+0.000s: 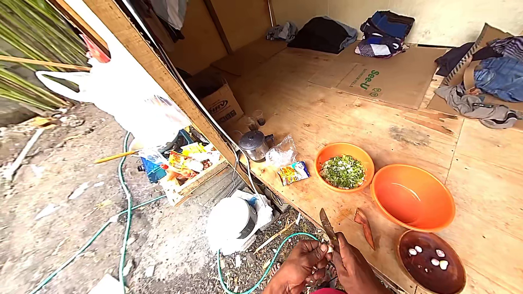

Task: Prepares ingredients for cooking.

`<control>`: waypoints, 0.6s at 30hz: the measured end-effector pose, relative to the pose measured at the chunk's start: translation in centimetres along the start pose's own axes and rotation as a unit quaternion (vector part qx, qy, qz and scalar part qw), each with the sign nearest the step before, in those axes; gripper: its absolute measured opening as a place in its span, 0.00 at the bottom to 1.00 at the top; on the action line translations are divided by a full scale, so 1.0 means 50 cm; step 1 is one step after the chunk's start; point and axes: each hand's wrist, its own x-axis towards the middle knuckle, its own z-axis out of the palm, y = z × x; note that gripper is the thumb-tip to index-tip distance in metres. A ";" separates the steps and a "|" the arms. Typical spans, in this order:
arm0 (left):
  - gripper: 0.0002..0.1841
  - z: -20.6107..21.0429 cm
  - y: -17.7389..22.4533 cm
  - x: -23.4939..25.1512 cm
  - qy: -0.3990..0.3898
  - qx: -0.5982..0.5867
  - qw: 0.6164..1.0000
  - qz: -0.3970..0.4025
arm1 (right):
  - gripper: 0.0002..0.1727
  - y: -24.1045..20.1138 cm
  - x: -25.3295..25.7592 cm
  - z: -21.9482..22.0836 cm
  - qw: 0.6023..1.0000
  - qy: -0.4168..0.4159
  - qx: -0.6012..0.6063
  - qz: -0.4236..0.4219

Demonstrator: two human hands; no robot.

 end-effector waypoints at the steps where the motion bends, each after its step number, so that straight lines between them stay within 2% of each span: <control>1: 0.11 0.003 0.000 0.003 0.021 -0.012 1.000 0.002 | 0.20 -0.003 0.001 -0.003 1.000 0.005 -0.005 0.004; 4: 0.10 0.008 0.003 0.011 0.068 -0.046 0.997 0.013 | 0.18 -0.019 -0.001 -0.005 0.996 0.020 -0.088 0.007; 7: 0.08 0.010 0.009 0.011 0.072 -0.043 0.996 0.034 | 0.15 -0.028 -0.006 0.003 0.979 0.057 -0.193 -0.029; 10: 0.05 0.004 0.010 0.011 0.070 -0.022 0.995 0.064 | 0.17 -0.032 -0.002 -0.004 0.992 0.016 -0.122 -0.013; 14: 0.13 -0.007 0.011 0.004 0.035 -0.017 0.995 0.095 | 0.19 -0.026 0.020 -0.019 0.999 0.028 0.013 0.027; 16: 0.19 -0.008 0.012 0.001 0.019 -0.033 0.994 0.106 | 0.20 -0.024 0.031 -0.030 0.998 0.052 0.022 0.035; 18: 0.22 -0.007 0.007 -0.001 0.041 -0.060 0.990 0.117 | 0.20 -0.024 0.031 -0.036 0.998 0.067 0.003 0.020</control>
